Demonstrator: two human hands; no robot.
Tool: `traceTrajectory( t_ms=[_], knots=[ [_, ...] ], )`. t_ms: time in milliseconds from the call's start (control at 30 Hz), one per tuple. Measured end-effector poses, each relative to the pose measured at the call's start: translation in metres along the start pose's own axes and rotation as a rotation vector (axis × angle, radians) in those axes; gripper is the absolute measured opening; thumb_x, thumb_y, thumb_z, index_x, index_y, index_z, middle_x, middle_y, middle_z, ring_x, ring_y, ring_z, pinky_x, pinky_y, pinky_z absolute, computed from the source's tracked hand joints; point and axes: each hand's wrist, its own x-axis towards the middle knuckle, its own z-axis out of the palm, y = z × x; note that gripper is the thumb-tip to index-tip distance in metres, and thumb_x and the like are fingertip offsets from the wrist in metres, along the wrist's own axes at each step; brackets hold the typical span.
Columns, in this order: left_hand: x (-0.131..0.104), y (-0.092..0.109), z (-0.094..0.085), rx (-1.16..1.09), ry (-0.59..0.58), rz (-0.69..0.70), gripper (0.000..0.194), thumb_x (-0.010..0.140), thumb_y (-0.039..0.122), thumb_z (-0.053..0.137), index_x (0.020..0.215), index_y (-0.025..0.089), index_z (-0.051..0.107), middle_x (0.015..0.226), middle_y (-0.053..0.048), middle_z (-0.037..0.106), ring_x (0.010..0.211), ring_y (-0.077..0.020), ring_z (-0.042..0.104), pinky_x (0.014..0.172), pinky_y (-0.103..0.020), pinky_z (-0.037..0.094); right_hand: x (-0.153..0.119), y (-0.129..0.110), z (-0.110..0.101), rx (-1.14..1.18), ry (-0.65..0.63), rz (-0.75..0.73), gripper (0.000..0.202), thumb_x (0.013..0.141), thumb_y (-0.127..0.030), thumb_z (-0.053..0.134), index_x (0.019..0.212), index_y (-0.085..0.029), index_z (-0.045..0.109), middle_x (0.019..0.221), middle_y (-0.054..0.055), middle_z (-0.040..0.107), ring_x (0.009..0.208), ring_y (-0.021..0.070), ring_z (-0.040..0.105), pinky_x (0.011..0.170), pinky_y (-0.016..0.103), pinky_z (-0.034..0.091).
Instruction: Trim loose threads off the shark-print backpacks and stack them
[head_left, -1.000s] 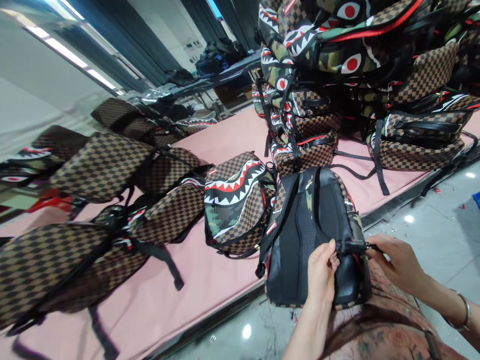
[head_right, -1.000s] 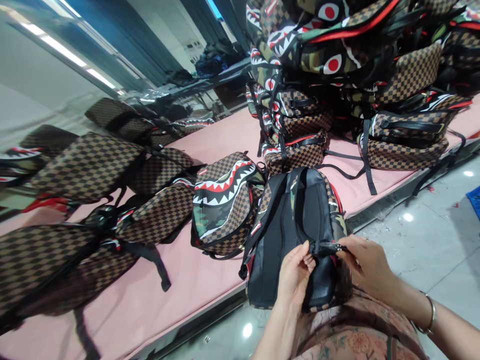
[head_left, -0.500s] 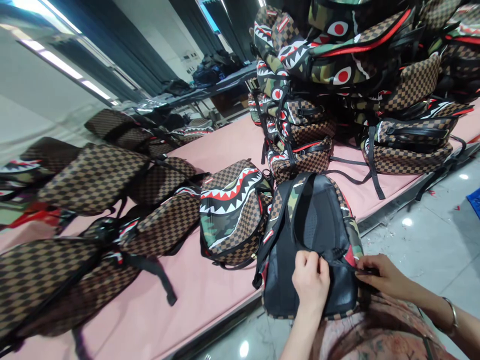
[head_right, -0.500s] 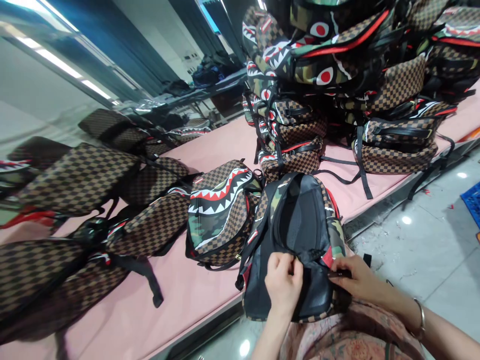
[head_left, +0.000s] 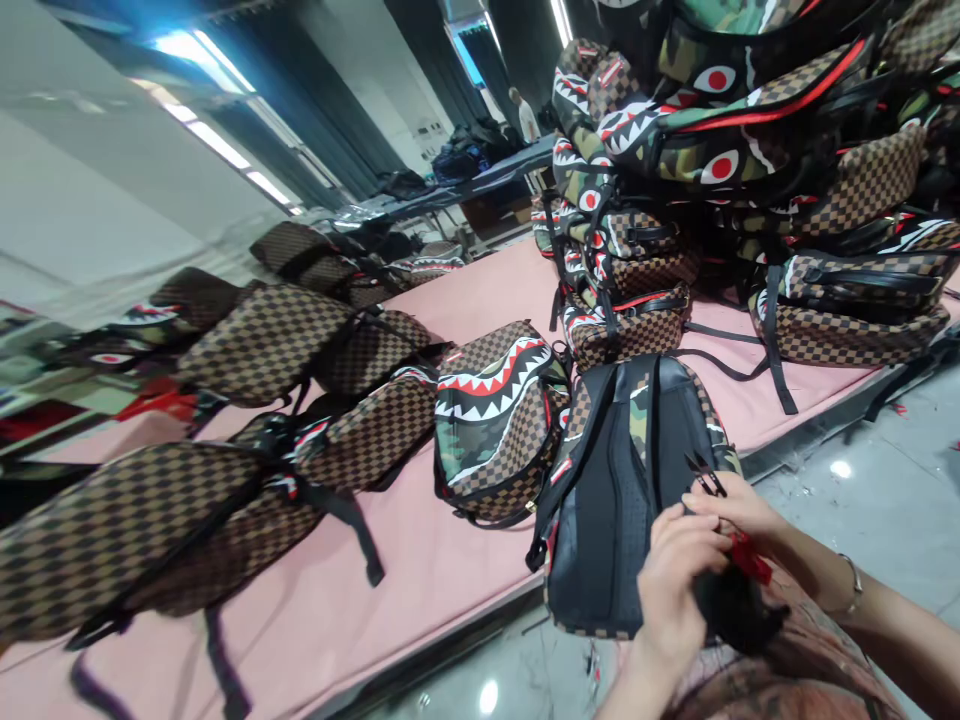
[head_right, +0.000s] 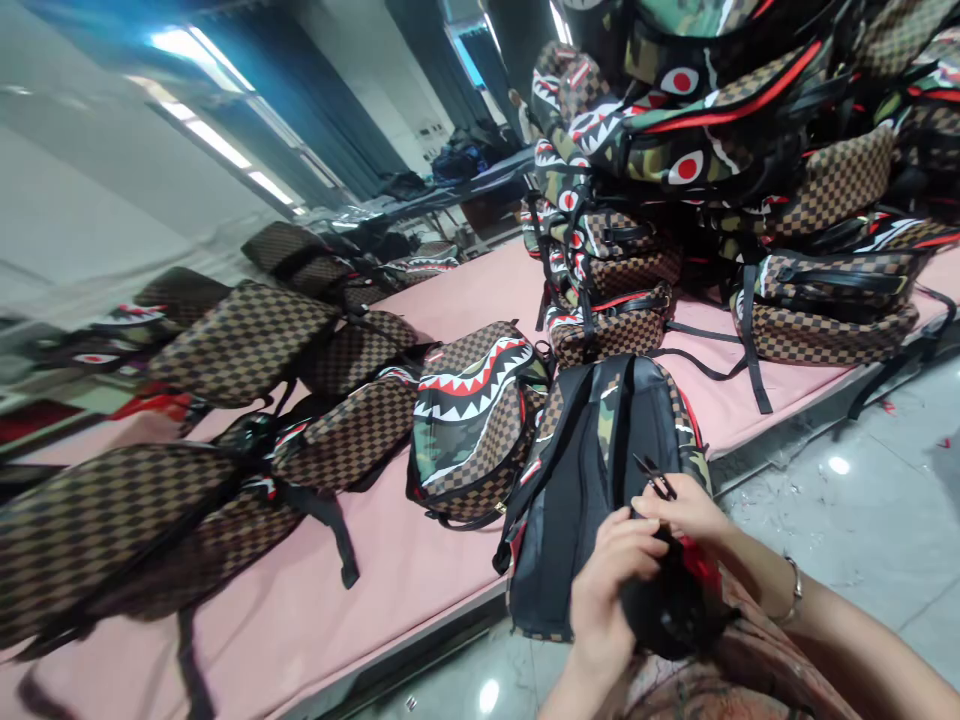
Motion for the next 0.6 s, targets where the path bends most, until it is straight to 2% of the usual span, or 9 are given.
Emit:
traceTrajectory(
  t_ms=[67,133,200,267,333,433,533,600],
  knots=[
    [0.011,0.002,-0.017,-0.363,0.304,-0.288,0.017,0.086,0.028,0.048,0.082,0.019,0.062,0.076,-0.005,0.068,0.077,-0.0199,0.065,0.079,-0.040,0.049,0.003,0.006,0.000,-0.141,0.115,-0.058,0.042,0.060,-0.048,0.066,0.049,-0.019,0.038,0.046,-0.007,0.032,0.046,0.0071,0.029,0.044,0.021,0.024],
    [0.023,0.002,-0.041,-0.593,0.623,-0.473,0.020,0.082,0.034,0.054,0.084,0.016,0.062,0.074,-0.005,0.068,0.073,-0.0196,0.066,0.073,-0.038,0.052,-0.001,0.011,0.000,-0.272,0.227,-0.097,0.041,0.061,-0.048,0.063,0.049,-0.020,0.035,0.047,-0.007,0.031,0.047,0.0083,0.030,0.045,0.022,0.026],
    [0.032,0.000,-0.065,-0.694,0.807,-0.579,0.025,0.076,0.037,0.062,0.085,0.013,0.063,0.078,-0.007,0.069,0.075,-0.0196,0.066,0.074,-0.036,0.052,-0.011,0.019,-0.003,-0.385,0.256,-0.108,0.039,0.065,-0.047,0.059,0.050,-0.021,0.034,0.048,-0.007,0.031,0.046,0.0092,0.032,0.045,0.022,0.028],
    [0.033,-0.004,-0.082,-0.731,0.888,-0.622,0.026,0.073,0.035,0.066,0.086,0.012,0.063,0.080,-0.009,0.068,0.074,-0.0176,0.066,0.071,-0.031,0.052,-0.023,0.031,-0.010,-0.490,0.210,-0.123,0.034,0.072,-0.044,0.054,0.053,-0.021,0.036,0.050,-0.005,0.035,0.047,0.0103,0.036,0.045,0.021,0.031],
    [0.028,-0.009,-0.086,-0.746,0.860,-0.634,0.026,0.073,0.033,0.066,0.086,0.011,0.063,0.075,-0.007,0.068,0.062,-0.0123,0.063,0.062,-0.025,0.051,-0.033,0.046,-0.022,-0.628,0.113,-0.174,0.031,0.077,-0.042,0.050,0.057,-0.021,0.041,0.053,-0.004,0.040,0.050,0.0115,0.040,0.046,0.021,0.033],
    [0.015,-0.016,-0.075,-0.744,0.655,-0.671,0.027,0.073,0.030,0.066,0.091,0.010,0.062,0.067,-0.004,0.066,0.048,-0.0070,0.054,0.049,-0.019,0.045,-0.043,0.061,-0.042,-0.809,0.077,-0.214,0.024,0.078,-0.043,0.053,0.069,-0.021,0.051,0.058,-0.004,0.051,0.053,0.0131,0.048,0.049,0.021,0.038],
    [0.007,-0.016,-0.057,-0.769,0.427,-0.747,0.029,0.073,0.028,0.066,0.094,0.010,0.060,0.073,-0.008,0.068,0.051,-0.0096,0.057,0.051,-0.021,0.046,-0.048,0.049,-0.050,-0.866,0.196,-0.242,0.024,0.083,-0.041,0.049,0.099,-0.023,0.051,0.075,0.000,0.061,0.062,0.0150,0.056,0.053,0.023,0.043],
    [0.005,-0.014,-0.048,-0.779,0.317,-0.804,0.027,0.074,0.030,0.065,0.090,0.009,0.060,0.074,-0.010,0.069,0.048,-0.0109,0.058,0.046,-0.021,0.044,-0.046,0.029,-0.043,-0.862,0.254,-0.324,0.025,0.087,-0.037,0.043,0.106,-0.023,0.048,0.086,0.003,0.062,0.070,0.0159,0.059,0.059,0.024,0.046]
  ],
)
